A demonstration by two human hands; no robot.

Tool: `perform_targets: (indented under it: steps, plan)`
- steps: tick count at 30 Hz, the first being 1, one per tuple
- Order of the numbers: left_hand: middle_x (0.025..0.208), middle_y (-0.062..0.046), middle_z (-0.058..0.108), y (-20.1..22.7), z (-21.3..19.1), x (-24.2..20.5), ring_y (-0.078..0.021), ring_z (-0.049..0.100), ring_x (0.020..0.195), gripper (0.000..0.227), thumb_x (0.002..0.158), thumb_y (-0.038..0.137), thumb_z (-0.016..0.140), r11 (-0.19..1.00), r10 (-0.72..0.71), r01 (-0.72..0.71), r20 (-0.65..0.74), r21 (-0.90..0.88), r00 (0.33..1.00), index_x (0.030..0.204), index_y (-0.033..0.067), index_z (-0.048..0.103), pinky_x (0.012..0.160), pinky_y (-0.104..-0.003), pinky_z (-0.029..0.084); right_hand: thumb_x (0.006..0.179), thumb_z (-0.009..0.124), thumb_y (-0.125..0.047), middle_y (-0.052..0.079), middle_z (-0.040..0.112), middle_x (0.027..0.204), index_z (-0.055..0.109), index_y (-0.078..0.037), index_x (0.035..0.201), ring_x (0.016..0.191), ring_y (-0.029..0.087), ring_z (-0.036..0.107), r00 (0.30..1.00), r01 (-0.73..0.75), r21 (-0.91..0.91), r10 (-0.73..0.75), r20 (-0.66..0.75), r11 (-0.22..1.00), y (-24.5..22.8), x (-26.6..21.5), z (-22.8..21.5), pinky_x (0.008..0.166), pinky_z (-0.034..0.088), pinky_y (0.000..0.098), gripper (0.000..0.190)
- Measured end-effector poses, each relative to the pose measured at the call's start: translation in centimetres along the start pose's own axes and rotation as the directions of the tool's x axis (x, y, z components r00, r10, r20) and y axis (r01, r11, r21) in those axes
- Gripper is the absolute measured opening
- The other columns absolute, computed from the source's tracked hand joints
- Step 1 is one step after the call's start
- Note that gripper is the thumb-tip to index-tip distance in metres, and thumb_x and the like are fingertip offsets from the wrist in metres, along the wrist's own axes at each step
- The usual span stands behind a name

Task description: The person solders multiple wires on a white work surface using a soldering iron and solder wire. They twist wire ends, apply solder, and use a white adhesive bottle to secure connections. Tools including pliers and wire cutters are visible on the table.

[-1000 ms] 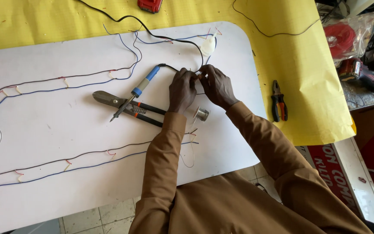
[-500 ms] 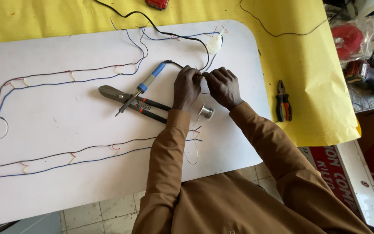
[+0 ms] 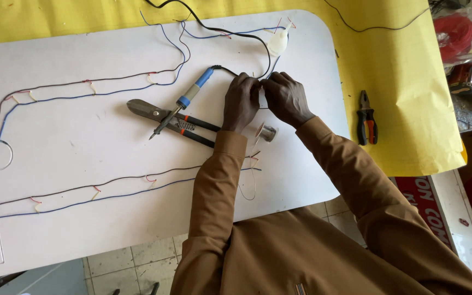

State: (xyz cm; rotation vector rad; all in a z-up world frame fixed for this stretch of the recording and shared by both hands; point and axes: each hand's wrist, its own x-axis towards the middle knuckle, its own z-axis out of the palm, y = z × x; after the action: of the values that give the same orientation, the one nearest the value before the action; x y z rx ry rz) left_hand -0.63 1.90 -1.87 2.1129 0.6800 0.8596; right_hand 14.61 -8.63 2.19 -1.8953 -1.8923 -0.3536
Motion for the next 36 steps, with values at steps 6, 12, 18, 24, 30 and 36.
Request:
perform_targets:
  steps: [6,12,18,24,30,36]
  plan:
    - [0.098,-0.008,0.063,0.0,0.3,-0.1,-0.0355,0.071,0.100,0.002,0.106,0.008,0.071,0.999,0.034,-0.033,-0.034,0.024,0.999,0.105,0.0100,0.072,0.096,-0.047,0.058,0.103,0.075,0.000,0.016,0.080,0.093,0.061,-0.010,0.149,0.086,0.043,0.078,0.980,-0.200,0.302,0.184,0.081,0.932,-1.5,1.5,-2.9,0.069,0.061,0.0569,0.050]
    - [0.098,-0.007,0.063,-0.5,0.8,-0.2,-0.0350,0.071,0.101,0.006,0.102,0.007,0.073,0.999,0.032,-0.031,-0.044,0.029,0.999,0.106,0.0114,0.071,0.098,-0.046,0.057,0.102,0.082,-0.007,0.006,0.081,0.092,0.070,-0.015,0.122,0.087,0.032,0.081,0.962,-0.266,0.288,0.271,0.025,0.920,-0.6,0.2,-1.0,0.071,0.063,0.0451,0.025]
    - [0.098,-0.005,0.062,-0.4,0.7,-0.1,-0.0331,0.070,0.101,0.006,0.105,0.007,0.070,0.999,0.031,-0.029,-0.044,0.027,0.999,0.106,0.0124,0.069,0.097,-0.045,0.057,0.102,0.082,-0.011,0.003,0.075,0.092,0.082,-0.019,0.109,0.087,0.030,0.076,0.982,-0.176,0.130,0.183,-0.043,0.976,-0.8,-0.1,-0.1,0.067,0.061,0.0426,0.011]
    - [0.098,-0.006,0.059,0.3,0.3,-0.2,-0.0353,0.069,0.100,0.005,0.108,0.006,0.068,0.997,0.066,-0.064,-0.038,0.039,0.997,0.107,0.0108,0.067,0.092,-0.046,0.060,0.103,0.075,-0.012,0.005,0.071,0.091,0.080,-0.019,0.105,0.090,0.034,0.074,0.978,-0.204,0.119,0.197,0.068,0.972,-0.1,0.1,0.1,0.066,0.061,0.0482,0.008]
    - [0.104,-0.007,0.056,1.7,-0.6,-0.8,-0.0354,0.067,0.105,0.006,0.107,0.004,0.069,0.984,0.093,-0.092,-0.003,0.152,0.996,0.109,0.0088,0.065,0.090,-0.048,0.064,0.105,0.065,-0.019,0.010,0.079,0.082,0.075,-0.013,0.099,0.077,0.033,0.080,0.682,-0.632,0.285,0.342,0.646,0.720,2.0,3.1,-0.8,0.069,0.063,0.0472,0.014]
    - [0.106,-0.004,0.057,2.2,-0.8,-0.5,-0.0326,0.067,0.109,0.010,0.105,0.006,0.071,0.986,0.041,-0.045,0.028,0.160,0.999,0.112,0.0119,0.067,0.090,-0.053,0.067,0.111,0.062,-0.030,0.019,0.075,0.070,0.076,-0.002,0.097,0.057,0.028,0.078,0.530,-0.770,0.359,0.213,0.821,0.527,4.2,3.8,0.5,0.052,0.065,0.0392,0.034]
